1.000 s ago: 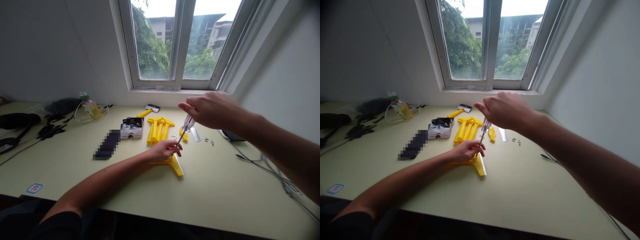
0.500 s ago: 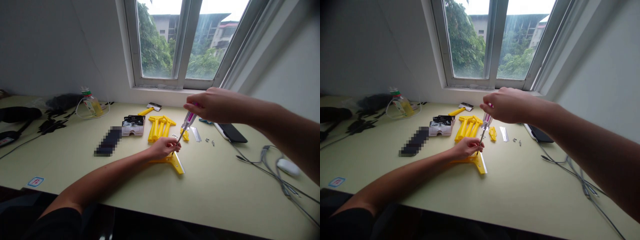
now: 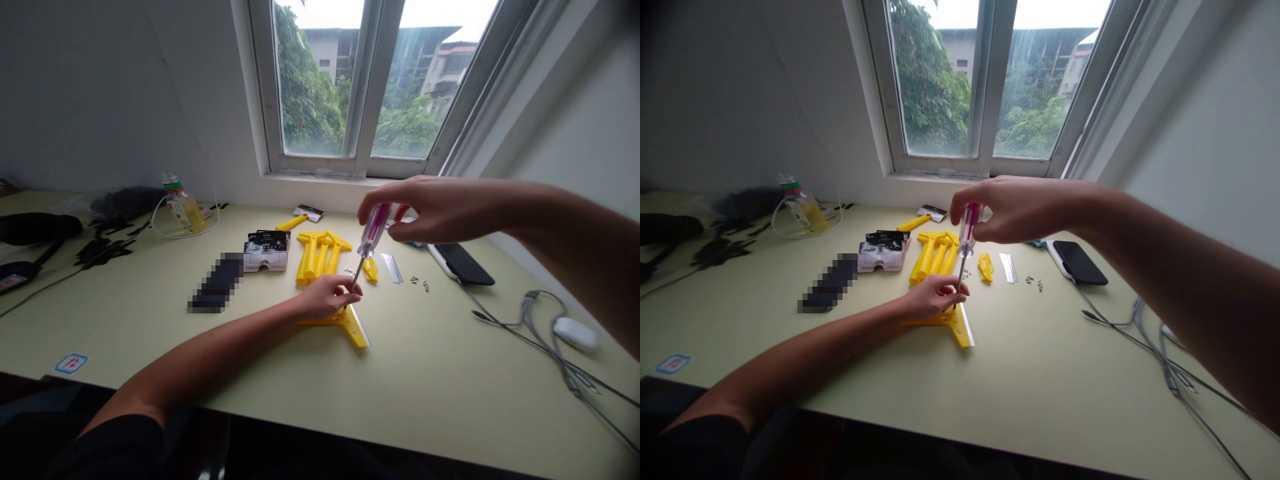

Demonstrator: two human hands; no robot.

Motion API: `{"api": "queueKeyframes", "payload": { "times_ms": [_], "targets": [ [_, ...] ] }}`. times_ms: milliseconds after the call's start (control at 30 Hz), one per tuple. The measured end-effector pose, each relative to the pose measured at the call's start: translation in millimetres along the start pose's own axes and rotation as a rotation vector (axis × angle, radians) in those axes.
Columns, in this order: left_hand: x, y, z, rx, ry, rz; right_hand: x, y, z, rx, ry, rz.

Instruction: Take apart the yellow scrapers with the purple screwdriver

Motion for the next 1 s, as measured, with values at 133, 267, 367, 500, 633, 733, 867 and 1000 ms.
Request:
{"api": "queueKeyframes", "payload": {
  "times_ms": [133, 267, 367, 500, 633, 733, 867, 1000],
  "targets": [
    [0.3, -0.2, -0.5, 0.011, -0.004, -0.020, -8.3, -5.2, -2.2, -0.153, 0.120, -0.101],
    [1.3, -0.7, -1.2, 0.012, -0.012, -0.036, -9.7, -7.3, -6.7, -0.168, 0.104, -0.017],
    [1.3, -0.5, -1.1, 0.013, -0.004, -0.025, -1.3, -0.1, -2.8, -0.051, -0.080, 0.074],
    [-0.7, 0.6, -1.8, 0.010, 0.047, -0.001, 0.7, 5.3, 3.5, -0.076, 0.035, -0.046],
    [-2.2, 1.0, -2.5, -0.007, 0.096, 0.049, -10.8, 2.7, 1.1, -0.118, 0.313, -0.204],
    [-2.5, 0.2, -1.4, -0.023, 0.058, 0.022, -8.6, 5.0, -0.3, -0.066, 0.304, -0.101],
    [-1.0, -0.3, -0.5, -0.025, 0.026, -0.011, 5.3, 9.8, 0.6, 0.006, 0.173, 0.045],
    [1.5, -0.1, -1.3, -0.014, 0.035, -0.006, 5.9, 3.5, -2.8, -0.141, 0.278, -0.081]
  ]
}}
Point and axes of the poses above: each hand's wrist, its own y-axis away from the middle knuckle, its own z-axis out of the back of the hand, x = y × z, the point moved 2 cm from there along -y, towards the middle knuckle, and after that the axes turned 15 degrees about -z, right-handed, at the moved point
